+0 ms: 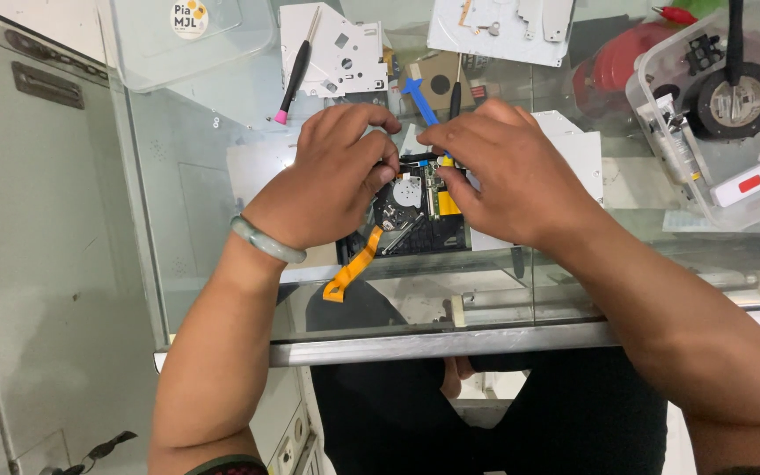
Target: Repairing or disassembling a laser assembly unit using precision tools like tweezers, a screwdriver, and a pry tool.
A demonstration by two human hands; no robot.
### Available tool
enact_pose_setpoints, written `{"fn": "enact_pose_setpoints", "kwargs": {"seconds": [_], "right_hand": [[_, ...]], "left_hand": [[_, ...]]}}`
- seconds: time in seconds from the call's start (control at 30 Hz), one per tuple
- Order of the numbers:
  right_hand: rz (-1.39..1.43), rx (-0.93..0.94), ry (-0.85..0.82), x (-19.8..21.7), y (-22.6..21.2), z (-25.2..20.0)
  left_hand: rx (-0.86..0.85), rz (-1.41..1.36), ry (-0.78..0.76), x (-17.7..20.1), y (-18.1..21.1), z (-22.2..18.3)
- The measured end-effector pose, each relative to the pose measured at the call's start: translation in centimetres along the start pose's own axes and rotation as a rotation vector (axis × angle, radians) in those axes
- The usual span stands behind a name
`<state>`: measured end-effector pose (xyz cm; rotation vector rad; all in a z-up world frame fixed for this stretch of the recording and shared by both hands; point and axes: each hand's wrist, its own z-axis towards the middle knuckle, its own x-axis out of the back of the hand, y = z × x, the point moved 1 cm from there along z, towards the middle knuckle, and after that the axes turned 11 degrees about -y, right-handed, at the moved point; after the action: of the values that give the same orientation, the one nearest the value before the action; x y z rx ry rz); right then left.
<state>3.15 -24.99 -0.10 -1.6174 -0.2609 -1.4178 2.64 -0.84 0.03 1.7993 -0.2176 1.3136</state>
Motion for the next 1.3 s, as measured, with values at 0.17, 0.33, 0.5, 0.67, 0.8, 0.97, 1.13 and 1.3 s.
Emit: {"fn": "enact_pose_setpoints", "kwargs": {"seconds": [0.17,0.33,0.5,0.67,0.8,0.97,1.13,1.3], "right_hand": [[-0.001,-0.001,-0.012,0.2,-0.1,0.1],[-0.012,0.002,-0.016,0.2,-0.1,0.1],[-0.025,0.051,0.060,0.4,0.1,-0.1],[-0.017,0.035,0.013,0.8,0.1,-0.1],[-0.017,0.004,-0.034,0.9,0.3,-0.2],[-0.045,-0.010,-0.078,1.0,0.4,-0.1],[-0.040,-0.048,-0.104,1.1,0.3,-0.1],[-0.071,-0.060,-0.127,1.0,0.4,0.0]], "left_hand": [[-0.002,-0.045,0.041,0.5,0.3,0.0],[-0.001,0.006,0.089,1.2,1.1,-0.2],[0.087,0.103,0.157,2.0,1.5,-0.7],[0.215,0.111,0.155,2.8,1.2,-1.7],[0.516,0.088,0.057,2.7,1.6,-2.6],[0.492,0.053,0.032,2.3,0.6,-3.0],[0.428,0.005,0.073,1.4,0.2,-2.5],[0.409,0.140,0.133,1.1,0.9,-2.5]]}}
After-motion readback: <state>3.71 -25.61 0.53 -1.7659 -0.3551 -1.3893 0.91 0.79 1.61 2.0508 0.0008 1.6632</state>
